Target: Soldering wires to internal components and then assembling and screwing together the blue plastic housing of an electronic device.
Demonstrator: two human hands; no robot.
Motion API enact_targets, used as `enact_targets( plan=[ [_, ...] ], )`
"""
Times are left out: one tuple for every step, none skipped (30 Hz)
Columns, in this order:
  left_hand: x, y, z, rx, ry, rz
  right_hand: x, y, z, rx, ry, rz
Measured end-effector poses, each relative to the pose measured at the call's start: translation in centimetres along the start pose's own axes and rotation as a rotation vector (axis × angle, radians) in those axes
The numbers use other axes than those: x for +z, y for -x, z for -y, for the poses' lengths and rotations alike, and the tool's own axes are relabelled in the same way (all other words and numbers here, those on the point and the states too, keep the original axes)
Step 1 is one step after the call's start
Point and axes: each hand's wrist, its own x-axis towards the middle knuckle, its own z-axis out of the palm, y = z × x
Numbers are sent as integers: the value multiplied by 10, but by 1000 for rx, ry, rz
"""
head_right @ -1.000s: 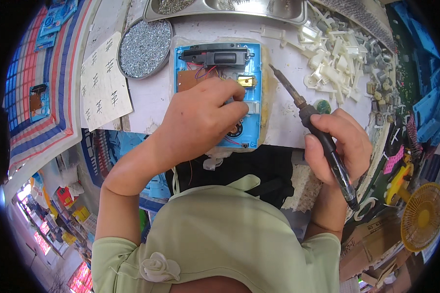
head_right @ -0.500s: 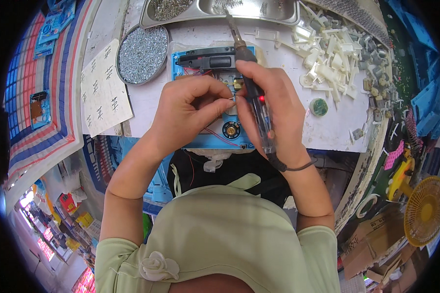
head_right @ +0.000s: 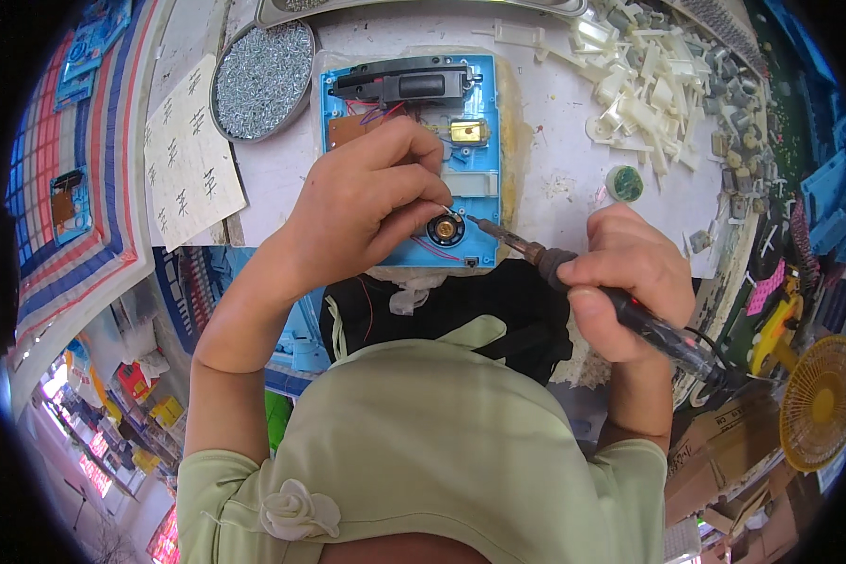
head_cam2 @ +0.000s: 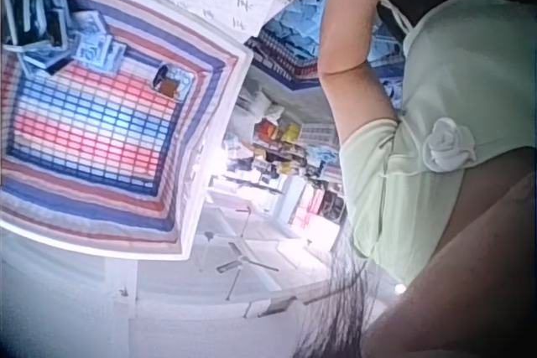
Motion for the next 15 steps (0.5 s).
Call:
enact_targets(
  plan=[
    [0,1,0,-3,-2,2,2,0,-2,-8,2,21],
    [0,1,0,-3,-2,4,3,-1,-2,-17,7,32],
    [0,1,0,-3,-1,5,5,-3,-3,-26,12,44],
    [0,1,1,-1,-1,5,6,-5,-3,-34,17,55],
    [0,1,0,0,-4,3,6,-5,-4,-35,17,62],
    [0,2,0,1,-7,2,7,-6,-4,-35,18,69],
    [1,2,0,2,-10,-1,8,-7,-5,-35,18,76],
    [1,2,1,4,-13,-3,8,-7,-5,-36,24,78],
    [2,3,1,6,-17,-4,8,-7,-6,-37,29,80],
    [2,3,0,7,-18,-6,9,-7,-6,-38,34,82],
    [2,2,1,11,-17,-7,9,-8,-6,-36,41,87],
    [3,2,1,16,-15,-8,8,-9,-6,-34,49,92],
    [3,2,2,17,-15,-6,8,-9,-5,-31,56,97],
    [3,2,2,15,-19,-5,9,-10,-5,-31,58,97],
    [2,3,1,12,-23,-5,9,-10,-5,-30,59,96]
  ],
)
